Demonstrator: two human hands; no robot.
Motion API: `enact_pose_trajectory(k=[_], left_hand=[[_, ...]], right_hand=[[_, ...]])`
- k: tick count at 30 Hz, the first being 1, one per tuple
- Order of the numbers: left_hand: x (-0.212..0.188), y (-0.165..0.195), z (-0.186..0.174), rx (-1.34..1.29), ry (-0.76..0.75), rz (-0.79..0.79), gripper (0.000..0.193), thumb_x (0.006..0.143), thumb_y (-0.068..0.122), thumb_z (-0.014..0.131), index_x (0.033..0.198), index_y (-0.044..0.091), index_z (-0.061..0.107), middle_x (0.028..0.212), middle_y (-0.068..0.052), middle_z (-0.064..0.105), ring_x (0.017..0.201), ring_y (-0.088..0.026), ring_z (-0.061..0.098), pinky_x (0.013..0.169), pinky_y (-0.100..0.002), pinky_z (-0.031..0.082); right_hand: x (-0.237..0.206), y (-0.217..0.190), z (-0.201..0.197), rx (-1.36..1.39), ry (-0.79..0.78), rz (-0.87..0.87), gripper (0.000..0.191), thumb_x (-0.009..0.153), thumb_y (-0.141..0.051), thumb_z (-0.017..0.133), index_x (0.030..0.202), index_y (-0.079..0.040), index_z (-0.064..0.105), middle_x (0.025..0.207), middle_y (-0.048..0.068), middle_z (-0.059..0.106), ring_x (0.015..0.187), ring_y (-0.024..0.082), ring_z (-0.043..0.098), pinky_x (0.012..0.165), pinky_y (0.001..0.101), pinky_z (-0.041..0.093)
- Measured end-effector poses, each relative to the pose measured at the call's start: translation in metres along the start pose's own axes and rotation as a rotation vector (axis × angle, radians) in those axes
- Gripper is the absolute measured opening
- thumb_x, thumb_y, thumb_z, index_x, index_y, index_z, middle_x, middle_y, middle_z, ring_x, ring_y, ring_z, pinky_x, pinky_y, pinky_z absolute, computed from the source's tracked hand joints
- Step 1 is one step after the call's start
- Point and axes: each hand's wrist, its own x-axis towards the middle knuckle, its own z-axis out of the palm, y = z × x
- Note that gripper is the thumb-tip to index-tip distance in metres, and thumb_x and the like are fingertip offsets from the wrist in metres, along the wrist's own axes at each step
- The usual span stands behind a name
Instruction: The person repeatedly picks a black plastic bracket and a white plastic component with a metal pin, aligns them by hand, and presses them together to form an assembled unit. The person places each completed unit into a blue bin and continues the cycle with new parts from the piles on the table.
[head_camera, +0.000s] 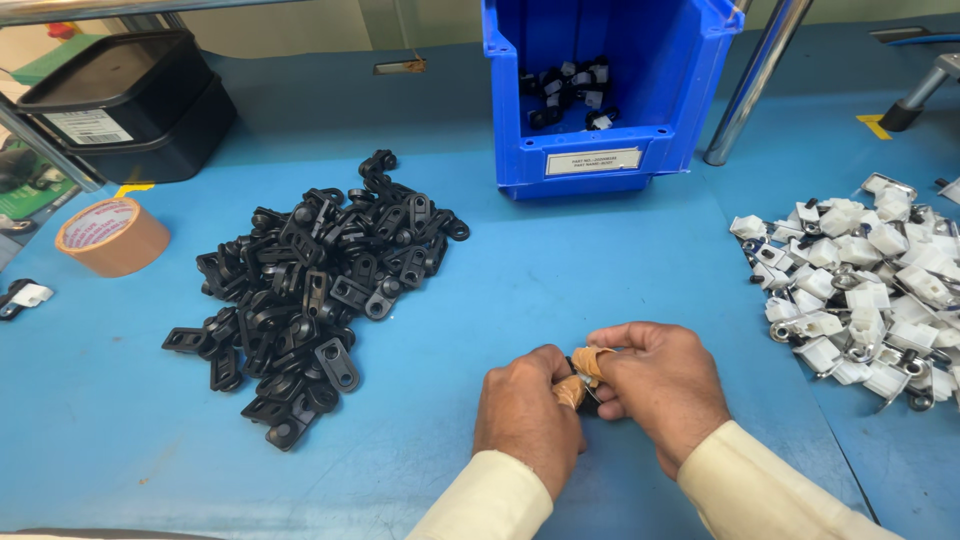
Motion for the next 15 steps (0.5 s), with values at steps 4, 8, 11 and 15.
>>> enact_pose_trajectory(k=[4, 8, 11, 15], left_hand=[[-0.006, 0.002, -0.009, -0.248, -0.065, -0.167, 0.027, 0.089, -0.008, 0.060, 0.112, 0.007, 0.059, 0.083, -0.010, 0.073, 0.065, -0.020, 0.077, 0.056, -0.033, 0.061], [-0.008, -0.003, -0.009, -0.319, -0.129, -0.110, 0.049, 0.087, -0.005, 0.066, 0.130, 0.018, 0.057, 0.092, -0.003, 0.070, 0.066, -0.015, 0.076, 0.054, -0.028, 0.062], [-0.004, -0.009, -0.008, -0.513, -0.121, -0.134, 0.041, 0.088, -0.003, 0.071, 0.125, 0.012, 0.062, 0.089, -0.008, 0.070, 0.067, -0.014, 0.074, 0.055, -0.026, 0.062], [-0.004, -0.018, -0.011, -0.705, -0.128, -0.215, 0.043, 0.090, -0.006, 0.063, 0.127, 0.014, 0.059, 0.092, -0.007, 0.070, 0.075, -0.015, 0.073, 0.060, -0.028, 0.062]], right_hand=[[-0.006, 0.001, 0.002, -0.027, 0.049, 0.015, 0.018, 0.088, -0.007, 0.072, 0.101, 0.003, 0.079, 0.079, 0.010, 0.076, 0.063, 0.013, 0.066, 0.055, 0.0282, 0.055], [-0.017, 0.006, 0.004, -0.097, 0.062, -0.104, 0.020, 0.084, -0.005, 0.073, 0.103, -0.001, 0.079, 0.077, 0.008, 0.075, 0.059, 0.015, 0.063, 0.052, 0.0281, 0.052], [-0.023, 0.008, 0.004, -0.075, -0.001, -0.143, 0.021, 0.084, -0.006, 0.072, 0.104, -0.003, 0.078, 0.079, 0.006, 0.075, 0.059, 0.014, 0.063, 0.050, 0.0272, 0.050], [-0.025, 0.009, -0.002, 0.123, -0.083, -0.050, 0.020, 0.091, -0.012, 0.067, 0.105, -0.001, 0.077, 0.087, 0.005, 0.075, 0.063, 0.011, 0.060, 0.048, 0.0274, 0.045]])
